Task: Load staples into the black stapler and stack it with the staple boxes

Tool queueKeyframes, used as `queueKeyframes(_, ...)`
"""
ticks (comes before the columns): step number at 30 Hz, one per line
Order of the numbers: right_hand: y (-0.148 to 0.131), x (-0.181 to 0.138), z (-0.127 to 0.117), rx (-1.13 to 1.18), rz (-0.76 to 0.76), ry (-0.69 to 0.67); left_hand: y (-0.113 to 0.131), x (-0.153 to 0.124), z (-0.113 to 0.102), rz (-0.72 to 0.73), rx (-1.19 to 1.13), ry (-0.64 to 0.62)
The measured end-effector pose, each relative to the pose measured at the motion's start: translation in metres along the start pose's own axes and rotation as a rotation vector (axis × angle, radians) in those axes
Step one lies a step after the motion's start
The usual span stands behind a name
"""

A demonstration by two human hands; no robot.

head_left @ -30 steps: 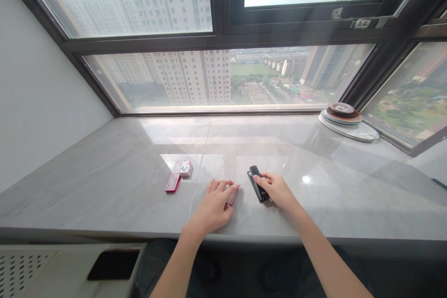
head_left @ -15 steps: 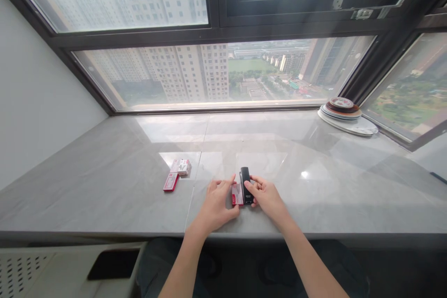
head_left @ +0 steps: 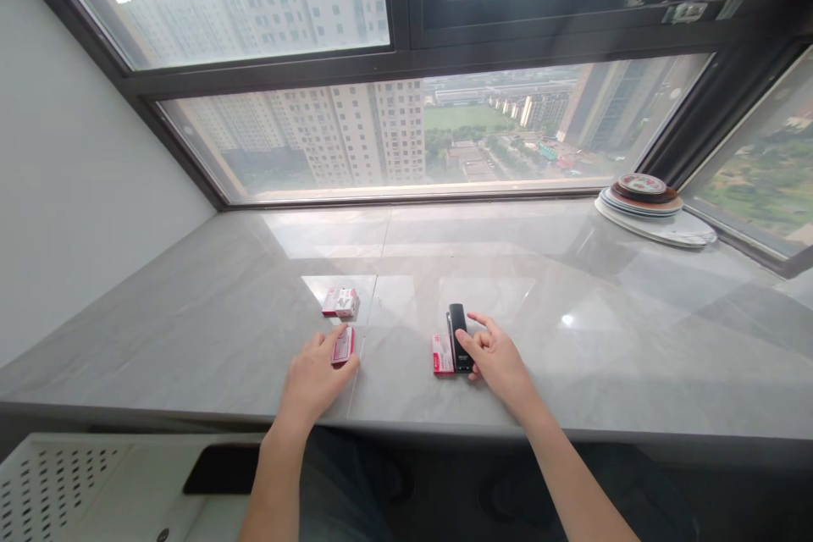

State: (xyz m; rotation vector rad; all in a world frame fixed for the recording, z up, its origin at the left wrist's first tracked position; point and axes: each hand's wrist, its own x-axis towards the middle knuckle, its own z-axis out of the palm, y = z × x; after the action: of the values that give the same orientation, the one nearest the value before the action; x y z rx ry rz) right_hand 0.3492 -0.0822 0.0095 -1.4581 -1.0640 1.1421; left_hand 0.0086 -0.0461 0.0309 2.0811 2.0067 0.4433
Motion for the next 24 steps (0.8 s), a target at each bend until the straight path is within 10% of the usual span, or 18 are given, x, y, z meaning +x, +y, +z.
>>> queueKeyframes(4,0.000,0.000,0.000,-0.003,-0.009,-0.012,0.023,-0.013,-0.007,0.187,-0.198,-0.199)
queueKeyframes(14,-0.002,-0.003,0.000,-0.004,0.009,-0.065,0.140,0.003,0.020,0.616,-0.298,-0.213)
queueKeyframes(20,-0.003,-0.005,-0.001,-0.005,0.001,-0.053,0.143,0.004,0.030,0.641,-0.328,-0.267)
queueKeyframes(24,-0.003,-0.005,-0.001,0.005,0.005,-0.049,0.109,0.031,0.007,0.547,-0.391,-0.079)
